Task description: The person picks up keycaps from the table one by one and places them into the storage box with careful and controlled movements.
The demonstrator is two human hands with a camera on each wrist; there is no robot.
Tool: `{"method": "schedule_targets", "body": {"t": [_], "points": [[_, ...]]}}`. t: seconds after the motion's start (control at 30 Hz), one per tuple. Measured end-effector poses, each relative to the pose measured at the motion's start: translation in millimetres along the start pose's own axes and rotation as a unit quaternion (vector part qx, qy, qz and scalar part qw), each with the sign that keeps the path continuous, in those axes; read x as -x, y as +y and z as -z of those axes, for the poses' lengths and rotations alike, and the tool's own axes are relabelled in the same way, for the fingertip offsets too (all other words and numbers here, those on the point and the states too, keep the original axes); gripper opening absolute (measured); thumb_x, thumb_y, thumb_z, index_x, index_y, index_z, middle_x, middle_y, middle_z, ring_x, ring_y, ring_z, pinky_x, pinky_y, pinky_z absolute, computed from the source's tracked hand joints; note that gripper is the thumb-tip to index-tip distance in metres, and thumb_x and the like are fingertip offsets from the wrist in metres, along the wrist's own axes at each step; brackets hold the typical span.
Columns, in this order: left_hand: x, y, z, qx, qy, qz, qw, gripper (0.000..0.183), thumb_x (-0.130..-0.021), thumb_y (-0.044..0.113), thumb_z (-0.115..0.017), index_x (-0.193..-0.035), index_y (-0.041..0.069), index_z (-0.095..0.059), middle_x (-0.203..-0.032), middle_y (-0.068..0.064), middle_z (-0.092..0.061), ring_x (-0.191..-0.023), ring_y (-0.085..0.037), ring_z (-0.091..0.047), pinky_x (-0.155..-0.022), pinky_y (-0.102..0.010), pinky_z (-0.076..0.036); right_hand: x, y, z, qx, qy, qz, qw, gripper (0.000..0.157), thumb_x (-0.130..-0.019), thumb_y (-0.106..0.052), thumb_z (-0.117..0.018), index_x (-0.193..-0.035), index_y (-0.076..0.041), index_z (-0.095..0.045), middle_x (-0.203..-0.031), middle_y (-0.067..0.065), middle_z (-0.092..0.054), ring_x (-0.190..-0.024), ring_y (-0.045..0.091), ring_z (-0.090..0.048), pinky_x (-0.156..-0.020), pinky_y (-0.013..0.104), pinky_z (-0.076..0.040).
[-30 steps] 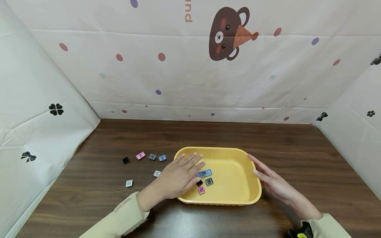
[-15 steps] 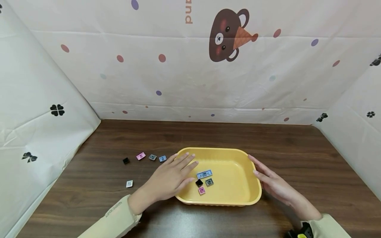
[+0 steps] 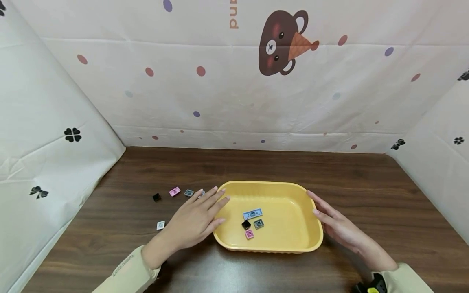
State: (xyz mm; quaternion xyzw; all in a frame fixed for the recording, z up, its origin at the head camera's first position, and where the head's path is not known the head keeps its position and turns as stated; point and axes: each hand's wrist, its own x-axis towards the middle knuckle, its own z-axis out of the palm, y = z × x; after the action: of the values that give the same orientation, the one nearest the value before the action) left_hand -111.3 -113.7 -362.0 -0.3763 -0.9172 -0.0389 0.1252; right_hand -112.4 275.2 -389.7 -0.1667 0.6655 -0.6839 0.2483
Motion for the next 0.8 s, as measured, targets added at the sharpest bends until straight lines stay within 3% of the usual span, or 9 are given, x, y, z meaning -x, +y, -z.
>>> {"method": "schedule_targets", "body": {"t": [0.33,0.63,0.8], "points": [[11.8,-13.6,3.3,-0.008,0.013,0.022,0.9996,0.05,-0.094,0.04,-0.046,-0.136,0.013,-0.044,-0.142,-0.006,-0.038,-0.132,-0.024,-0.031,-0.106,-0.047,-0.025,-1.4,-0.5,0.4,0.001,0.003,-0.002,1.0,0.055,-0.101,-0.015,-0.03,-0.148,-0.017,-0.001,-0.146,0.021,0.017,-0.118,-0.014,-0.032,-0.092,0.013,-0.036],[24.6,-25.8,3.8,-0.023,0.022,0.034,0.9989,0.051,-0.094,0.041,-0.041,-0.135,0.011,-0.045,-0.14,-0.008,-0.04,-0.131,-0.026,-0.032,-0.106,-0.047,-0.025,-1.3,-0.9,0.3,-0.001,-0.001,-0.001,1.0,0.055,-0.101,-0.014,-0.03,-0.148,-0.017,0.0,-0.146,0.021,0.017,-0.119,-0.013,-0.032,-0.092,0.015,-0.037],[31.8,-31.1,4.0,-0.012,0.015,0.061,0.998,0.05,-0.094,0.04,-0.044,-0.135,0.013,-0.045,-0.141,-0.007,-0.04,-0.132,-0.025,-0.032,-0.106,-0.046,-0.023,-0.7,-0.3,0.0,-0.001,0.002,-0.004,1.0,0.055,-0.101,-0.015,-0.03,-0.148,-0.016,0.0,-0.145,0.022,0.017,-0.118,-0.013,-0.033,-0.092,0.015,-0.037]]}}
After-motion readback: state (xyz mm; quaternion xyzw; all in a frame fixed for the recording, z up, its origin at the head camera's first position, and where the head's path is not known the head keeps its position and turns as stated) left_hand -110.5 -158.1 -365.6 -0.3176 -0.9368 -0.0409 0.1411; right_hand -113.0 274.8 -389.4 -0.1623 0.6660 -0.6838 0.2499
